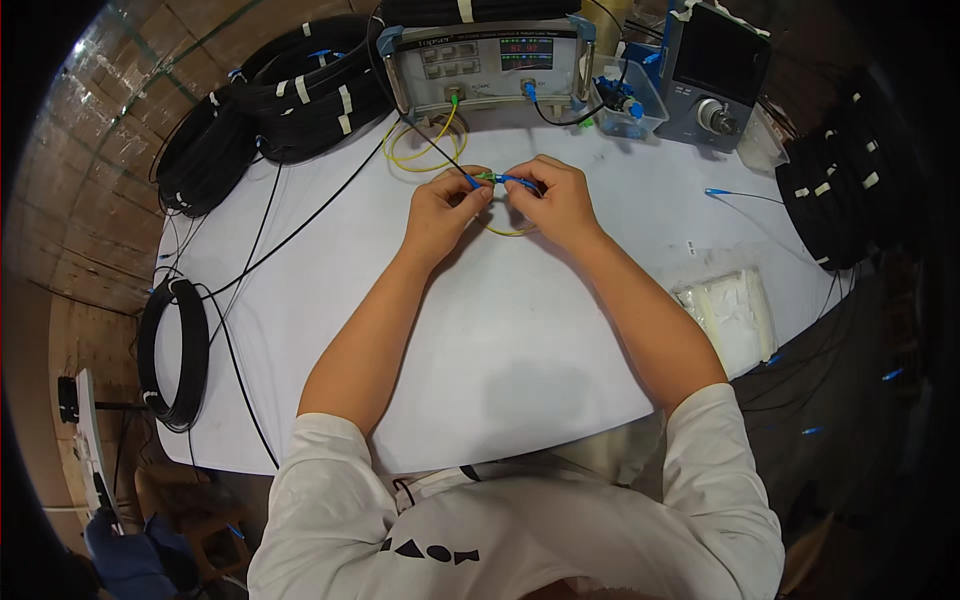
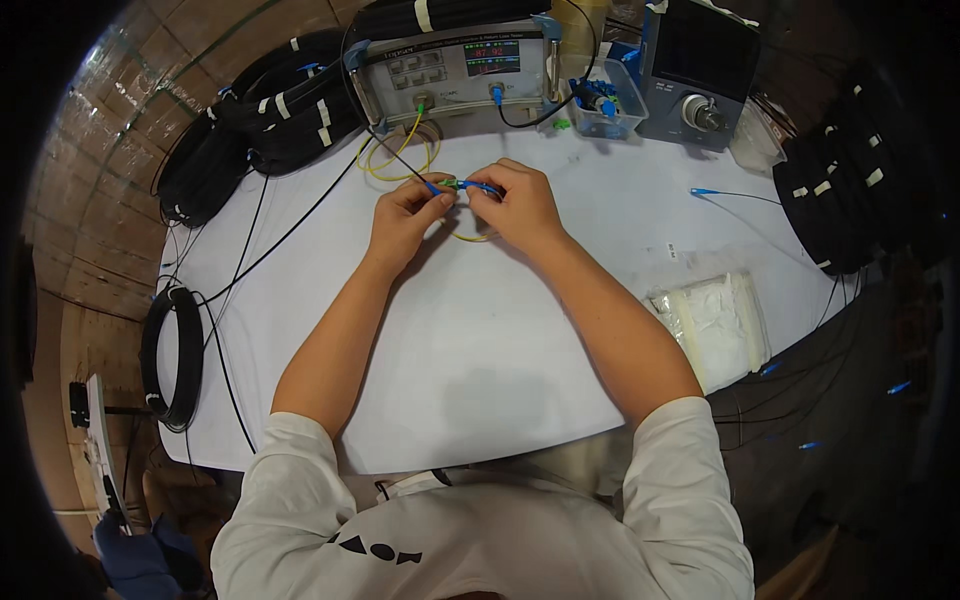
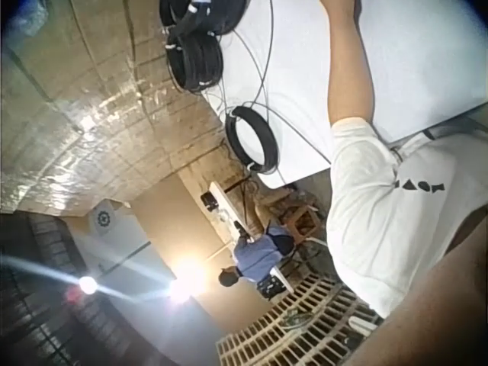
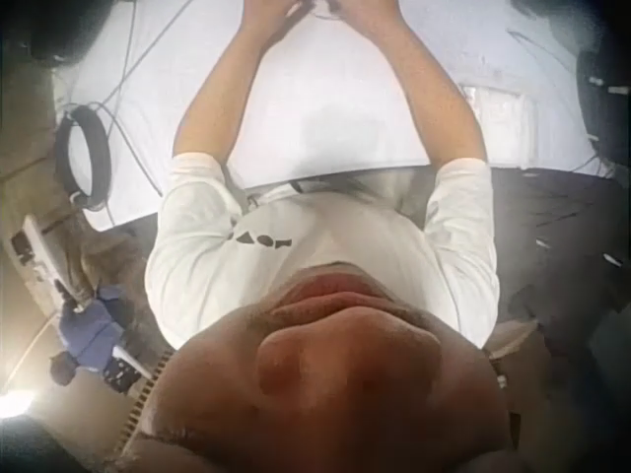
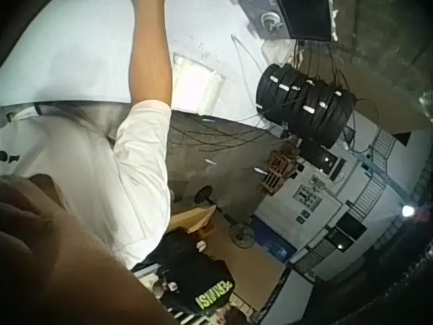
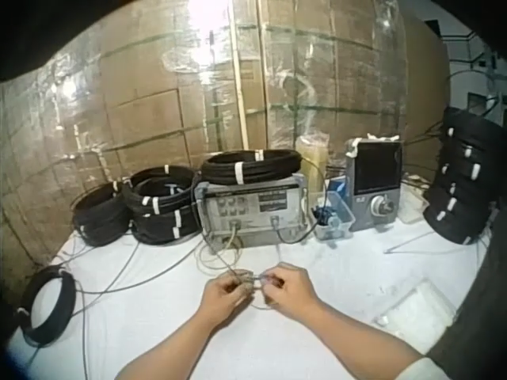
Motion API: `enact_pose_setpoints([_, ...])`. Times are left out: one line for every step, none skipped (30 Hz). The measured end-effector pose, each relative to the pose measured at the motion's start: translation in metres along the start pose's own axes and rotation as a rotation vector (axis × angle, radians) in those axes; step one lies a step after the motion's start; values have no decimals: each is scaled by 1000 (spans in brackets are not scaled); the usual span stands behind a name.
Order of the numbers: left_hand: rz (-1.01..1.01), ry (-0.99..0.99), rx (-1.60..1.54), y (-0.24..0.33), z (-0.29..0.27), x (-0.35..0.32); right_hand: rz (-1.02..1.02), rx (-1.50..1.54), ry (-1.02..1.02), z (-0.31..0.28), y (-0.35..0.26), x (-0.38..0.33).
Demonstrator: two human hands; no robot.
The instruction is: Testing and measuring the performance of fiber optic cables using an optical power meter and diagnostic equipment on a workbench.
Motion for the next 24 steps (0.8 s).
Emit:
enact_pose_setpoints([-19,15,-58,0,-1,0,-1,-58,-35,0,0,-1])
enact_pose_setpoints([-19,12,-58,1,0,0,0,-59,-33,1,0,-2])
enact_pose_setpoints([-34,-7,-110,1,1,-1,-11,-52,-21,3,-1,-2])
enact_pose_setpoints([-48,-29,-162,1,2,-1,-22,-47,-7,3,-1,-3])
enact_pose_setpoints([-47,-32,-163,3,3,-1,-22,-49,-4,3,0,-3])
enact_pose_setpoints([-48,-77,-160,5,5,-2,-20,-55,24,1,0,-3])
enact_pose_setpoints([-50,-118,-157,5,5,-2,-20,-60,49,1,0,-2])
enact_pose_setpoints([-41,-155,-175,5,4,-1,-24,-69,60,1,0,-2])
enact_pose_setpoints([-39,-156,-174,5,2,-1,-26,-69,61,1,0,-2])
enact_pose_setpoints([-26,-174,-158,6,2,-1,-19,-61,38,3,0,-2])
enact_pose_setpoints([-12,-192,-142,7,2,-2,-14,-53,14,4,-1,-2])
enact_pose_setpoints([5,-204,-152,8,2,-2,-13,-58,27,4,-2,-3])
enact_pose_setpoints([6,-206,-153,9,3,-2,-13,-60,28,4,-2,-3])
enact_pose_setpoints([-12,-203,-160,9,4,-2,-12,-67,43,4,-2,-3])
enact_pose_setpoints([-29,-200,-167,10,6,-1,-11,-75,57,3,-2,-3])
enact_pose_setpoints([-83,-156,-259,12,9,-2,-23,-123,43,4,-3,-4])
enact_pose_setpoints([-78,-158,-278,10,9,-2,-1,-107,41,6,0,-4])
enact_pose_setpoints([-76,-154,-287,8,9,-1,-8,-101,50,8,2,-3])
enact_pose_setpoints([-75,-150,-298,8,9,-2,-14,-96,59,9,2,-3])
enact_pose_setpoints([-76,-151,-298,7,8,-2,-13,-95,59,9,1,-2])
enact_pose_setpoints([-80,-168,-285,7,8,-2,-10,-98,75,9,2,-3])
enact_pose_setpoints([-81,-182,-272,8,8,-1,-10,-101,89,8,1,-2])
enact_pose_setpoints([-81,-180,-271,8,9,-2,-12,-100,87,8,1,-2])
enact_pose_setpoints([-67,-168,-269,8,9,-3,-2,-89,67,9,0,-2])
Point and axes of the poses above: each hand's wrist, its own x-axis towards the middle knuckle, its own z-axis out of the palm, y = z × x, the point moved 4 cm from there along x, towards the middle knuckle, and after that the axes turned 4 degrees about -y, right-handed, at the moved point
